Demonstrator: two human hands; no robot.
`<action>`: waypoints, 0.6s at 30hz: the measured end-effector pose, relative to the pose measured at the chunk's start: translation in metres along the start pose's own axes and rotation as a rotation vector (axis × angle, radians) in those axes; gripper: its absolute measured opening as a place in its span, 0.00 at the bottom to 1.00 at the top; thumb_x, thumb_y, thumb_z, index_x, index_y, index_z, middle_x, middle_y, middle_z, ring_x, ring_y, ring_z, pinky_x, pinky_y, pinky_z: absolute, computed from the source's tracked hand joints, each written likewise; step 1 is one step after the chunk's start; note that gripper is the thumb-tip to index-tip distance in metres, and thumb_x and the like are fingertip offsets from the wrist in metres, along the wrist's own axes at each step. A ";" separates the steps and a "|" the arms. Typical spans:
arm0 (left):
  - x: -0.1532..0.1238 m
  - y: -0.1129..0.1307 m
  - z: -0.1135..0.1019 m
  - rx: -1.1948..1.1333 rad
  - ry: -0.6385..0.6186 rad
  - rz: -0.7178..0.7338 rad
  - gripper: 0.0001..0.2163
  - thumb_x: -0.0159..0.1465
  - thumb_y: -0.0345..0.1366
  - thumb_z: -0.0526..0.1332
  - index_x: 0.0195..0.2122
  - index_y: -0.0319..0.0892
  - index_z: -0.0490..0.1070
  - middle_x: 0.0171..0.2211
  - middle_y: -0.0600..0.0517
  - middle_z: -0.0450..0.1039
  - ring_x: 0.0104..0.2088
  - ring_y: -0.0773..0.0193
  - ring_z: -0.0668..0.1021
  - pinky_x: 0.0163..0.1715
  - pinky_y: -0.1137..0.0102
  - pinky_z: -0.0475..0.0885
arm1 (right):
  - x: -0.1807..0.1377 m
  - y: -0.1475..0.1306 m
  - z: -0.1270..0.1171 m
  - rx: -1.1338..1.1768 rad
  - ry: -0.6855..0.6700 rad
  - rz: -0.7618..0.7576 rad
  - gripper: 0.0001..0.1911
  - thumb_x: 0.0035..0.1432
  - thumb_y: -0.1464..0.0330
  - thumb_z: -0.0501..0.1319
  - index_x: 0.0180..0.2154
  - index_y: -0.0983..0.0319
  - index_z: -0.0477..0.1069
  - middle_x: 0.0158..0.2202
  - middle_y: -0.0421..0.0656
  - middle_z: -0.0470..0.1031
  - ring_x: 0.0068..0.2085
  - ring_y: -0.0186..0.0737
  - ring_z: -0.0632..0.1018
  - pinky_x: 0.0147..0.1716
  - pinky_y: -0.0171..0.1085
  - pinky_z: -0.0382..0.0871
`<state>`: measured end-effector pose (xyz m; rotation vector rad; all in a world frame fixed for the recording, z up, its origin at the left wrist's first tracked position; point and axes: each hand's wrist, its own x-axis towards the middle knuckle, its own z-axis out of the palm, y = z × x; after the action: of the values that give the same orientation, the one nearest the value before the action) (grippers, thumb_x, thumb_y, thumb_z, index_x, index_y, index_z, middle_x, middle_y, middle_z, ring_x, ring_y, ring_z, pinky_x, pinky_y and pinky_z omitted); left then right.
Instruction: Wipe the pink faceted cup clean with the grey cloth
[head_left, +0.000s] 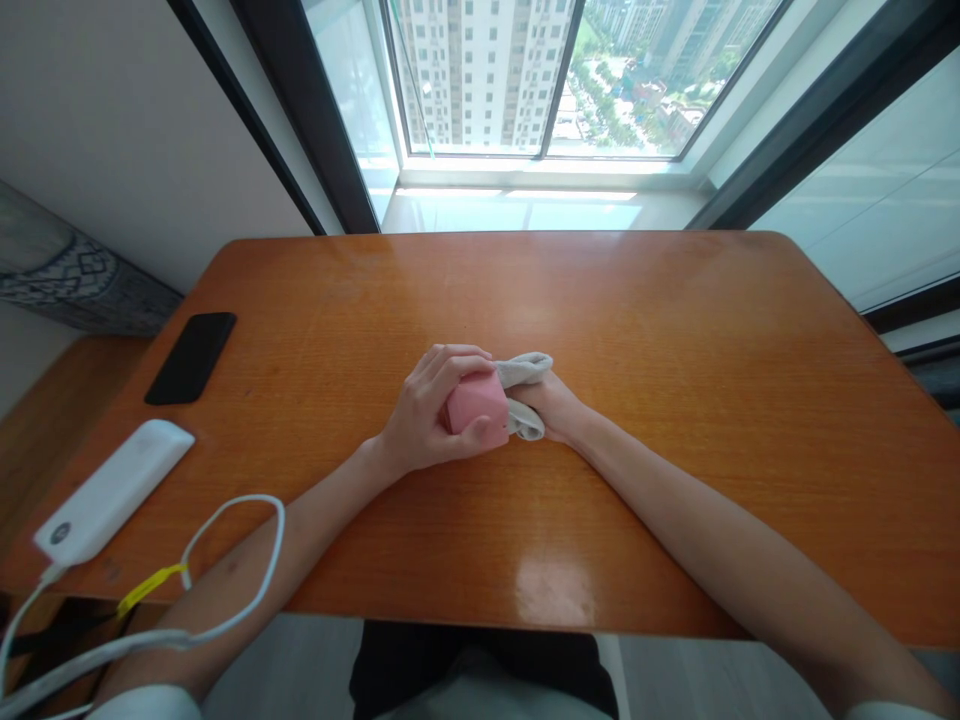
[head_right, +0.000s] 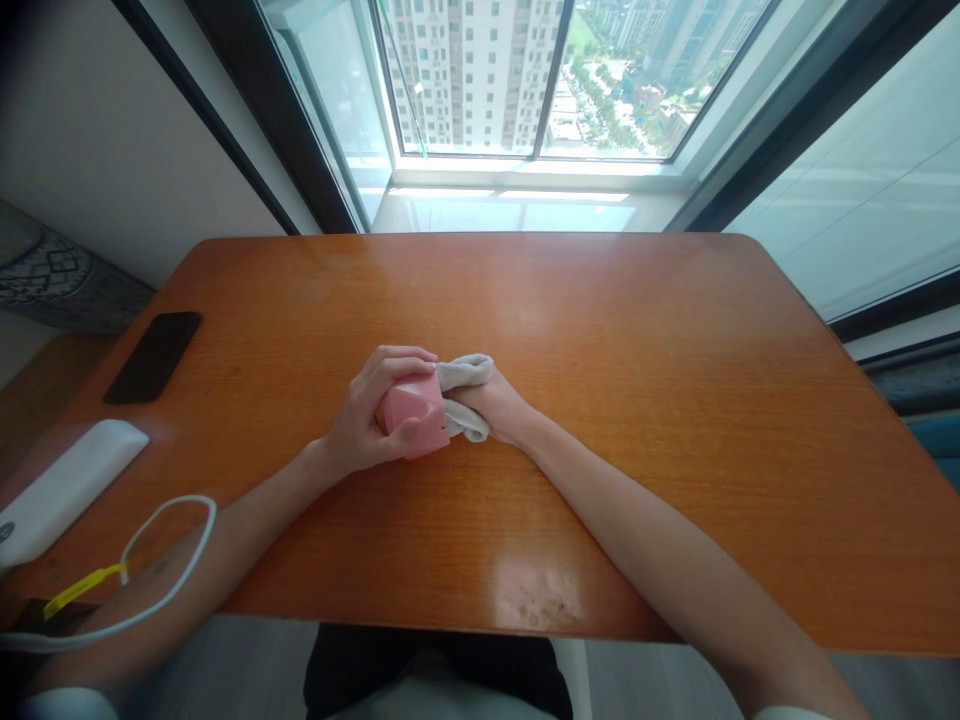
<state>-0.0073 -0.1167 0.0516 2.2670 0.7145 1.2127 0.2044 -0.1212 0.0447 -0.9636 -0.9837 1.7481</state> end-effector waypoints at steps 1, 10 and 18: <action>-0.001 -0.001 0.001 -0.082 0.008 -0.085 0.22 0.73 0.55 0.63 0.59 0.47 0.73 0.55 0.42 0.80 0.54 0.47 0.82 0.57 0.53 0.78 | 0.000 0.001 0.000 -0.003 -0.006 0.004 0.09 0.38 0.69 0.74 0.22 0.61 0.75 0.23 0.36 0.72 0.24 0.31 0.69 0.21 0.31 0.62; 0.003 0.004 0.001 -0.277 -0.001 -0.448 0.20 0.74 0.55 0.60 0.56 0.45 0.76 0.50 0.48 0.83 0.45 0.55 0.82 0.46 0.63 0.76 | 0.001 0.003 0.000 -0.015 -0.013 0.014 0.09 0.40 0.68 0.75 0.22 0.62 0.77 0.22 0.38 0.74 0.23 0.32 0.71 0.20 0.31 0.64; 0.006 0.011 -0.001 -0.297 0.010 -0.660 0.23 0.77 0.56 0.52 0.45 0.46 0.80 0.39 0.52 0.82 0.37 0.57 0.79 0.37 0.65 0.72 | -0.002 0.000 0.002 -0.076 -0.048 0.005 0.10 0.40 0.67 0.78 0.23 0.63 0.80 0.23 0.39 0.76 0.25 0.33 0.73 0.22 0.32 0.66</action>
<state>-0.0032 -0.1205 0.0628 1.5908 1.0906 0.9257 0.2033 -0.1237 0.0460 -0.9765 -1.0855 1.7565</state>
